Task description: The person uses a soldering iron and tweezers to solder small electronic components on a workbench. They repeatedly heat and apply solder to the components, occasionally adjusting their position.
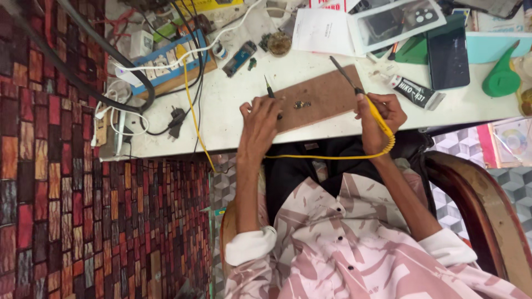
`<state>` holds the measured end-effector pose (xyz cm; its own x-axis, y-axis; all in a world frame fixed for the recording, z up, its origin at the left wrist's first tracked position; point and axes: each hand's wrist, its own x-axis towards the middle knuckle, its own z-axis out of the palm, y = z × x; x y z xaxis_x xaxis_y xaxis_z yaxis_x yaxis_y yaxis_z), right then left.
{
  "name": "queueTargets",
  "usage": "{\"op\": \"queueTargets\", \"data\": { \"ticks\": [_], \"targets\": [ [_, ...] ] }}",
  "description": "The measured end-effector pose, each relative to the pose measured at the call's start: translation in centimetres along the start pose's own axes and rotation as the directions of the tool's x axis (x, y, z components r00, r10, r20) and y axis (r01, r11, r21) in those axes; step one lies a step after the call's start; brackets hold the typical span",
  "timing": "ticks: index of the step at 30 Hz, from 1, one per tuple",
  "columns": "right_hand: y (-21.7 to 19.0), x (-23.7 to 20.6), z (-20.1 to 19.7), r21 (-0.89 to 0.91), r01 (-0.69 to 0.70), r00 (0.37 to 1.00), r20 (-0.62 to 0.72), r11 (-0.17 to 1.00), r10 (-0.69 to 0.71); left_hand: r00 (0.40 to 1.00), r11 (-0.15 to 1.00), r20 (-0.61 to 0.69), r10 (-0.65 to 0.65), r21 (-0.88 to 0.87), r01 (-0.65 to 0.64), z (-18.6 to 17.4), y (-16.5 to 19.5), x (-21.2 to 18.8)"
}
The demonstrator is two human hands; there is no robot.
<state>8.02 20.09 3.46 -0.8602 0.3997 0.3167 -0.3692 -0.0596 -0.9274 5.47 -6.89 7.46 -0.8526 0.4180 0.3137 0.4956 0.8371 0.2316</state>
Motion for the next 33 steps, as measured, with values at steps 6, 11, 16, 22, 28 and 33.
{"op": "queueTargets", "data": {
  "ticks": [6, 11, 16, 22, 28, 33],
  "targets": [
    [-1.3, 0.8, -0.9, -0.005, -0.042, 0.992, -0.120, 0.999, 0.041, 0.998, 0.998, -0.029, 0.058, -0.001, -0.059, 2.3, 1.6, 2.6],
    [-2.4, -0.7, -3.2, -0.045, -0.107, 0.983, -0.157, 0.993, 0.098, 0.999, 0.999, 0.003, 0.052, -0.016, -0.052, 2.8, 1.2, 3.6],
    [-2.6, -1.1, -4.0, -0.048, -0.114, 0.969, -0.225, 0.992, 0.100, 0.990, 0.991, -0.102, -0.100, -0.097, 0.090, 1.4, 2.9, 4.6],
    [-2.6, -0.8, -4.2, -0.039, -0.109, 0.967, -0.234, 0.993, 0.097, 0.913, 0.762, -0.120, -0.390, -0.598, 0.247, 0.7, 4.2, 5.5],
    [-2.9, -1.2, -4.0, -0.039, -0.141, 0.968, -0.215, 0.989, 0.130, 0.925, 0.875, -0.025, -0.380, -0.335, 0.351, 3.0, 3.3, 4.6],
    [-2.5, -1.0, -3.4, -0.095, -0.174, 0.963, -0.225, 0.980, 0.149, 0.963, 0.954, -0.118, -0.241, -0.209, 0.213, 4.6, 2.3, 4.0]
  ]
}}
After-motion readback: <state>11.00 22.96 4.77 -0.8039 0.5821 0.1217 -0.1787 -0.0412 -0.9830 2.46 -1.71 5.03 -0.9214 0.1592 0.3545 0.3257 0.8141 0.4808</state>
